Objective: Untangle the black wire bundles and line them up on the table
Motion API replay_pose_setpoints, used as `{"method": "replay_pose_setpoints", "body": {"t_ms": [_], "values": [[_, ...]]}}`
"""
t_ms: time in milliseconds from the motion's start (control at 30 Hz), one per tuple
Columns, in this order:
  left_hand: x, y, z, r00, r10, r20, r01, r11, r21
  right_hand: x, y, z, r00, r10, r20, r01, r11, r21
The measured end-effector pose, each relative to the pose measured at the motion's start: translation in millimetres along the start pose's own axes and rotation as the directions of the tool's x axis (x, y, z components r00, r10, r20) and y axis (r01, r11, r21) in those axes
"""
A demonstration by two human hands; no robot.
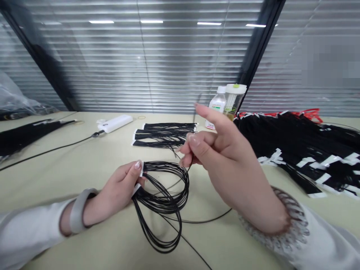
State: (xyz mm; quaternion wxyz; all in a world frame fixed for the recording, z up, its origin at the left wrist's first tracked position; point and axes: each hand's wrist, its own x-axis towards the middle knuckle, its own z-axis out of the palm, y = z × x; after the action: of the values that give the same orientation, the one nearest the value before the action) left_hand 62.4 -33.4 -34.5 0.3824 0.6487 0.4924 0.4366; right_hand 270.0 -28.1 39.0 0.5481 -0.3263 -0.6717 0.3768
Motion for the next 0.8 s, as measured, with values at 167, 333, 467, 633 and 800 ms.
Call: {"method": "replay_pose_setpoints", "body": {"t_ms": [167, 333, 467, 633, 800], "values": [[-1, -3, 0.7, 1.0, 0.01, 0.024, -0.008, 0.998, -0.067, -4, 15, 8, 0.951, 0.16, 0.263, -0.07, 0.944, -0.323], [-2, -7, -0.1, 0.999, 0.03, 0.031, -0.027, 0.995, -0.091, -12, 27, 15, 0.909, 0.232, 0.347, -0.005, 0.836, -0.548], [-1, -10, -0.1, 0.999, 0.032, 0.009, -0.031, 0.995, -0.09, -11, 27, 14, 0.9, 0.236, 0.367, 0.053, 0.776, -0.628], [-1, -9, -0.1, 0.998, 0.044, 0.035, -0.04, 0.995, -0.09, -8, 26, 15, 0.907, 0.254, 0.336, 0.038, 0.746, -0.665], [-2, -4, -0.8, 0.997, 0.048, 0.061, -0.045, 0.998, -0.046, -9, 27, 17, 0.917, 0.247, 0.312, 0.028, 0.742, -0.67]]}}
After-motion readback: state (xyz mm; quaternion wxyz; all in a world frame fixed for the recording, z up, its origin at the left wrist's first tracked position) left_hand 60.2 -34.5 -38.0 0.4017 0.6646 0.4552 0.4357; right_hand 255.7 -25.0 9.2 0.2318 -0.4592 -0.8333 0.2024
